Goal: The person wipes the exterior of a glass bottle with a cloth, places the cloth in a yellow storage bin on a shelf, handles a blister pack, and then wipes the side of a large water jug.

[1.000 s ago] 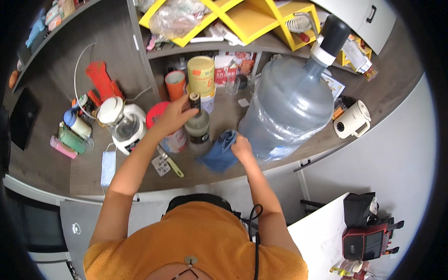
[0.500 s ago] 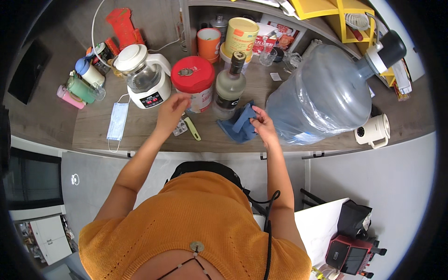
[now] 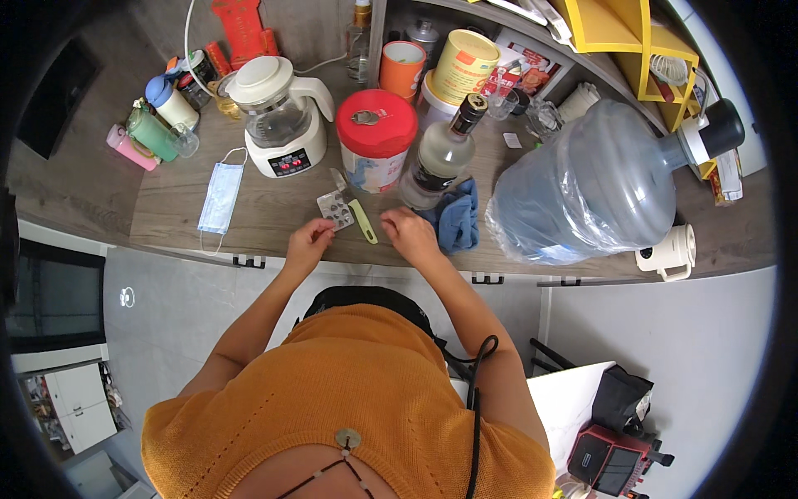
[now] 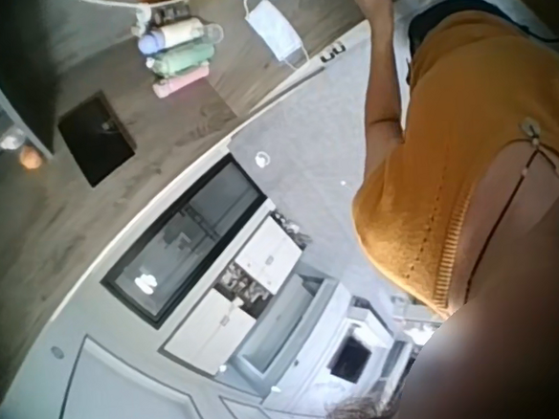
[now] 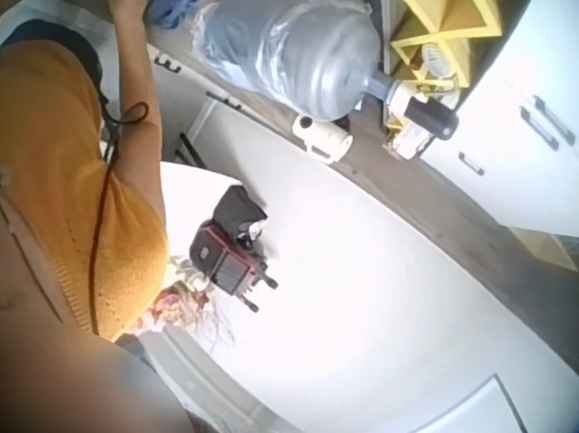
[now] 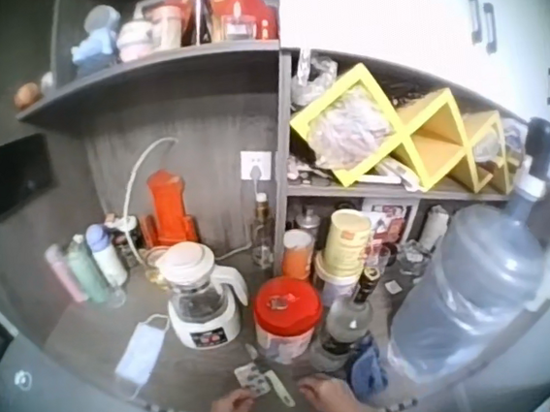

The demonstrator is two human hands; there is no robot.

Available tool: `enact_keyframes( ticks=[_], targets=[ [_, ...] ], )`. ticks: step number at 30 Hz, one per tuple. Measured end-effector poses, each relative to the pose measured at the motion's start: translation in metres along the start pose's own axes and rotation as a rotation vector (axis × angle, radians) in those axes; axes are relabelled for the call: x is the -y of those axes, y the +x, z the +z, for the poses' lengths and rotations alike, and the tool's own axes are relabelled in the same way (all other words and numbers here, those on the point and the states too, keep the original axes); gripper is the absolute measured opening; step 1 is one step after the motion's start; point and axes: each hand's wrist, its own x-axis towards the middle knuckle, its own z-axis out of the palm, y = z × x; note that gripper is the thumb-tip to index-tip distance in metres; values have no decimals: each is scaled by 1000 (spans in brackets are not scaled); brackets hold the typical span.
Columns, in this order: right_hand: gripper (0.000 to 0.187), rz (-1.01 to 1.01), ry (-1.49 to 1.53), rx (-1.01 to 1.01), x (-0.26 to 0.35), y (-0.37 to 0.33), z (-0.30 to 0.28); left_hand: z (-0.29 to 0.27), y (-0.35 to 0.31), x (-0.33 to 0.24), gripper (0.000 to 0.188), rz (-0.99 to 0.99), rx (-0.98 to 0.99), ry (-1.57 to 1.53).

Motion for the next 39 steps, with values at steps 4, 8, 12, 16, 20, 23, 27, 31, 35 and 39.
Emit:
enact_keyframes(
  ticks=[4, 8, 12, 16, 20, 23, 27, 31, 35, 39],
  targets=[
    [26, 167, -35, 153, 21, 20, 21, -12, 1, 13, 14, -11, -54, 47],
    [36, 186, -134, 131, 31, 23, 39, -19, 0, 19, 14, 8, -76, 7],
    [34, 241, -167, 110, 29, 19, 44, -23, -2, 9, 14, 8, -24, 62],
    [32, 200, -69, -21, 16, 1, 26, -15, 5, 9, 13, 33, 69, 63],
    [28, 190, 22, -166, 17, -41, -10, 8, 14, 0, 13, 100, 168, 91],
    [25, 267, 35, -307, 12, -86, -29, 25, 20, -4, 14, 218, 181, 90],
    [23, 648, 21, -403, 15, -139, -71, 42, 23, -19, 14, 231, 237, 113],
    [20, 634, -294, -497, 1, -157, -116, 67, 29, -25, 15, 269, 308, 114],
    [19, 549, -511, -341, -8, -137, -149, 100, 39, -31, 25, 261, 418, 200],
    [21, 304, -537, -168, -31, -123, -157, 135, 45, -44, 41, 392, 448, 375]
  ],
)
